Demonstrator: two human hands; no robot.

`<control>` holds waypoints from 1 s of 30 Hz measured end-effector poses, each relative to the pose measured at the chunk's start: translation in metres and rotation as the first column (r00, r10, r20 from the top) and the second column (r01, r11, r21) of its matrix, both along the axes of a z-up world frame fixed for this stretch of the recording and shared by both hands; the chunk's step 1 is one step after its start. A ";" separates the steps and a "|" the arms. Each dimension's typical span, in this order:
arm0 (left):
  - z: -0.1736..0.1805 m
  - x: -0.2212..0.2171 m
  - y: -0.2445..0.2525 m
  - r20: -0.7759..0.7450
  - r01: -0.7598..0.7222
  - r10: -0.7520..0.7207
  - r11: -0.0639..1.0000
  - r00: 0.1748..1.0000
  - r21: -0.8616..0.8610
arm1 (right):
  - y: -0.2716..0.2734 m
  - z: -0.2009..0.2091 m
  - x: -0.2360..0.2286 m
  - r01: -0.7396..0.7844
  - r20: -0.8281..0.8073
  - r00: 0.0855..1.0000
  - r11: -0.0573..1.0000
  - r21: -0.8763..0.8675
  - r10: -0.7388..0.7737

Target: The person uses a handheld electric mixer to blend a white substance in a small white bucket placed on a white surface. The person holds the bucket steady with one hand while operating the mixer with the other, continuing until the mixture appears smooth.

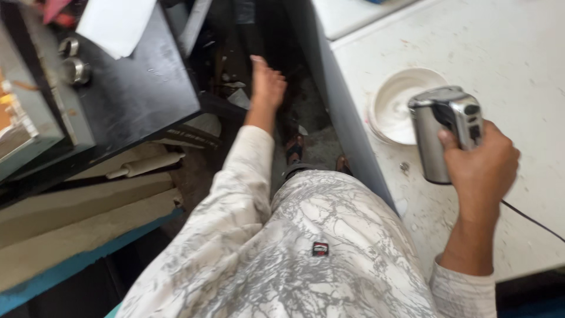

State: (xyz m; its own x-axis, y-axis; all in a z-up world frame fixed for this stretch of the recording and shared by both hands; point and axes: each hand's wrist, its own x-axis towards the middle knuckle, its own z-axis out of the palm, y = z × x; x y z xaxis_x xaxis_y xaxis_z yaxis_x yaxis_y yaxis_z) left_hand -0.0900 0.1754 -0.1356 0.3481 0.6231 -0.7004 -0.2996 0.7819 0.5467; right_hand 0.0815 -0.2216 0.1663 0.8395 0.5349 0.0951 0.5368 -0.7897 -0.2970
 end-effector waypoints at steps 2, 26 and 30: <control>0.009 -0.024 0.036 -0.374 -0.077 0.137 0.982 0.917 0.172 | -0.002 0.004 0.003 0.037 -0.078 0.996 0.999 -0.007 -0.037; 0.123 0.093 -0.137 -0.350 0.758 -0.690 0.463 0.634 0.459 | -0.004 0.008 0.027 0.044 -0.229 0.973 0.997 0.061 -0.029; 0.138 0.109 -0.173 -0.565 0.822 -0.599 0.381 0.568 0.422 | -0.004 0.007 0.029 0.030 -0.182 0.983 0.999 0.027 -0.025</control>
